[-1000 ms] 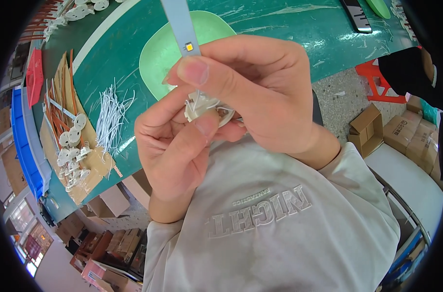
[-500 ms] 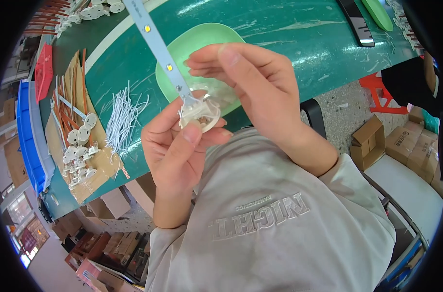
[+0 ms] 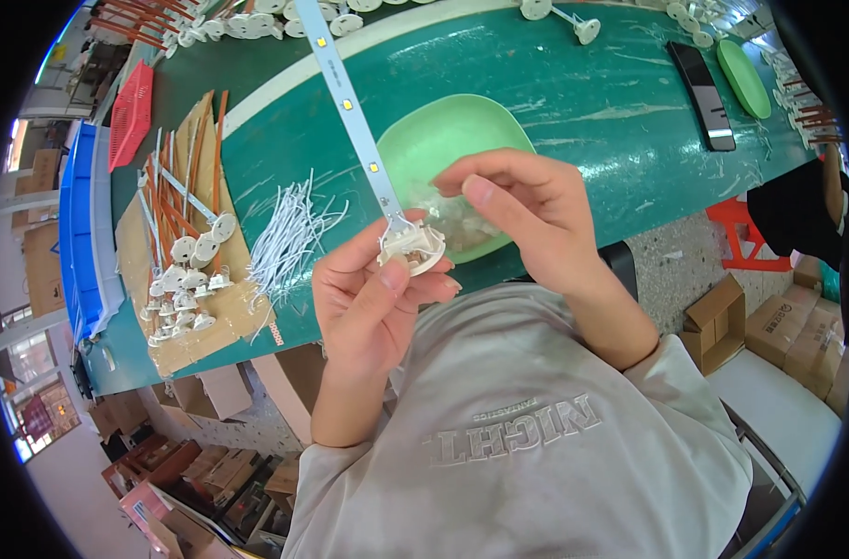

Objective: Assembling LED light components by attaching LED strips to circular plastic bases using small connectors.

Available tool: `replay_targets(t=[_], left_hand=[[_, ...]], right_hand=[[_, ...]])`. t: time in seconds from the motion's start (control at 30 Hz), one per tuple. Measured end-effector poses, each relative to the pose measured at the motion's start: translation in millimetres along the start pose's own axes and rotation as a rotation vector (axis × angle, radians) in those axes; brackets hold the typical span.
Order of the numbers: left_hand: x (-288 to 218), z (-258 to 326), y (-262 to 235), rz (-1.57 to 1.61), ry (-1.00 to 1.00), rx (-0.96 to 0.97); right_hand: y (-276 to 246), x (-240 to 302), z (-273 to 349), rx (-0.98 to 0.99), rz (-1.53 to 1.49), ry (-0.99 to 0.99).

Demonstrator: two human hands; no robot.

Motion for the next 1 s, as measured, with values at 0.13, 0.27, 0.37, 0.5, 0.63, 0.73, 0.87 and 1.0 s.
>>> replay_targets(t=[0.13, 0.27, 0.37, 0.5, 0.63, 0.73, 0.87, 1.0], left_hand=[[0, 0, 0, -0.040, -0.005, -0.012], [7, 4, -2, -0.161, -0.051, -0.103], [10, 3, -2, -0.112, -0.078, -0.005], [9, 4, 2, -0.144, -0.096, -0.017], [8, 3, 8, -0.128, -0.105, 0.020], [7, 2, 11, -0.142, -0.113, 0.029], [9, 4, 11, -0.134, -0.110, 0.023], [12, 6, 14, -0.112, -0.089, 0.024]], right_hand=[[-2, 3, -3, 0.008, 0.096, -0.023], [2, 5, -7, 0.057, 0.039, 0.024], [13, 6, -6, 0.119, -0.193, 0.118], [11, 8, -4, 0.117, -0.028, 0.110], [10, 15, -2, 0.107, 0.025, 0.042], [9, 21, -1, 0.140, 0.053, 0.003], [9, 21, 2, 0.127, 0.024, 0.017], [9, 20, 7, 0.094, -0.020, 0.008]])
Point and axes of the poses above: each hand's wrist, its own z-axis away from the middle knuckle, its own y-axis out of the palm, x = y × z, the point moved 6 cm from there along -z, towards the middle knuckle, and after that the axes turned 1 degree about x, right-handed, at the moved point
